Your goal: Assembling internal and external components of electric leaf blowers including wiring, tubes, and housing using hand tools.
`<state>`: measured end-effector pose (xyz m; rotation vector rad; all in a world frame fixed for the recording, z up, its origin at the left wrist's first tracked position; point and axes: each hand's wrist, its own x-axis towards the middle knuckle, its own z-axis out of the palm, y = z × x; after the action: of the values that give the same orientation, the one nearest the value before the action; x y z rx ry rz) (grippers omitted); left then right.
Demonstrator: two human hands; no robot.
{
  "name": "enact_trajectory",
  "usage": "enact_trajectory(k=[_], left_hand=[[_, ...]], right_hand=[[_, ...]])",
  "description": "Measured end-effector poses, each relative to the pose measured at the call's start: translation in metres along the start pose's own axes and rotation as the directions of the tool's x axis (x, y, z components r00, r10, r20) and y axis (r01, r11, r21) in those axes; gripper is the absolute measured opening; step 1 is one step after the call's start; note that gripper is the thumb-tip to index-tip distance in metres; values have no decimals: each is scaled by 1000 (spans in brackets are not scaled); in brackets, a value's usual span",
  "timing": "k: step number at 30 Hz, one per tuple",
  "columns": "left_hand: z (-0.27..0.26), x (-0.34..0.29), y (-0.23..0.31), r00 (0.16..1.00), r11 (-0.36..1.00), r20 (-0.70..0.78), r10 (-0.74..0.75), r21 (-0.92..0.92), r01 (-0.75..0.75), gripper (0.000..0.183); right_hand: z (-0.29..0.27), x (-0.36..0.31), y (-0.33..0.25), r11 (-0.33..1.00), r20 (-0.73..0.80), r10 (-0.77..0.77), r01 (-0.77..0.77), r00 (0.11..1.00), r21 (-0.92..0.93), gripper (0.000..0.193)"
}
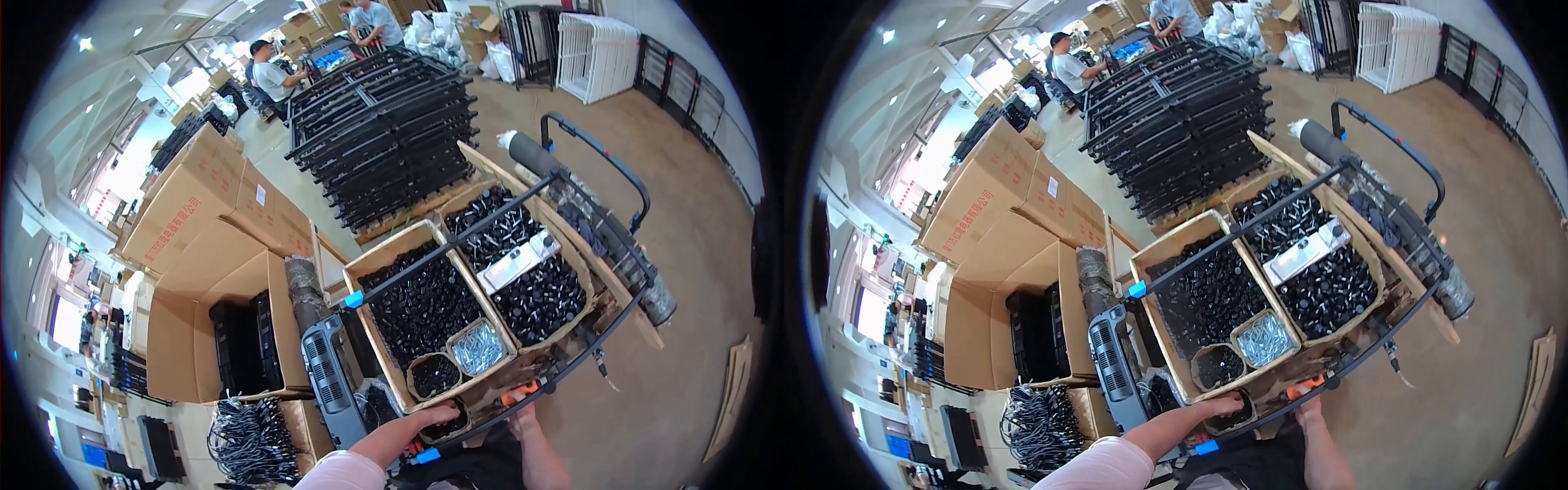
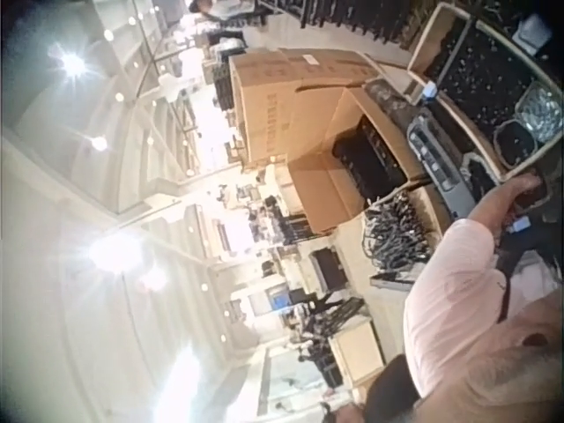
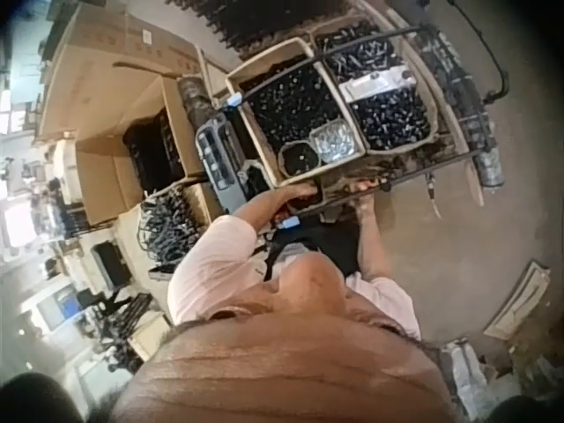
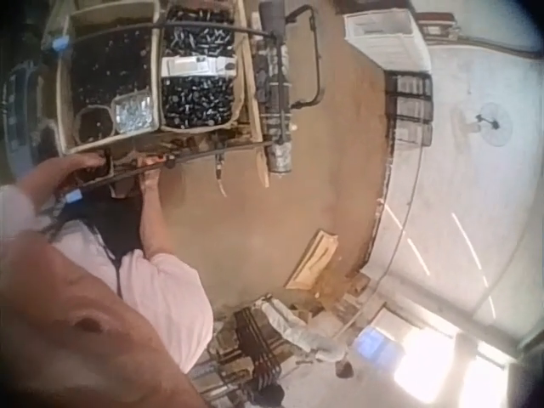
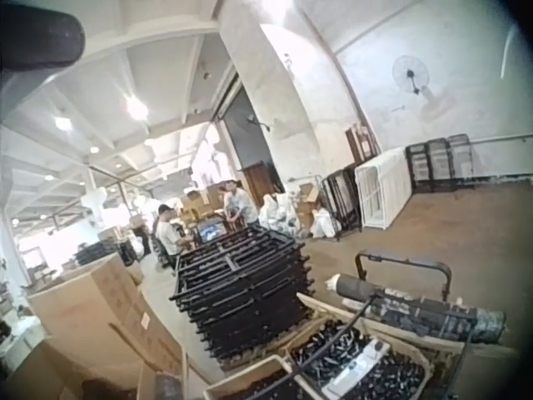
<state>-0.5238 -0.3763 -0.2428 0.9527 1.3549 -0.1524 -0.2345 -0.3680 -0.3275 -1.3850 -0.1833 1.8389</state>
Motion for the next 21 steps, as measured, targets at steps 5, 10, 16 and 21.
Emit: enact_trajectory(k=[5, 10, 16, 21], left_hand=[[0, 8, -16, 997, 1000, 73, 19, 9, -20, 30], [0, 0, -7, 996, 995, 70, 60, -87, -54, 29], [-2, -23, 2, 995, 954, 97, 3, -299, 27, 25], [-5, -40, 5, 982, 832, 175, 65, -552, 43, 23]], right_hand=[[-27, -46, -48, 900, 74, 337, -344, 939, 266, 20], [-38, -131, -88, 941, 154, 168, -205, 974, 268, 31], [19, -242, -159, 971, 293, -29, -43, 956, 237, 11], [63, -297, -204, 948, 287, -297, 246, 911, 201, 10]])
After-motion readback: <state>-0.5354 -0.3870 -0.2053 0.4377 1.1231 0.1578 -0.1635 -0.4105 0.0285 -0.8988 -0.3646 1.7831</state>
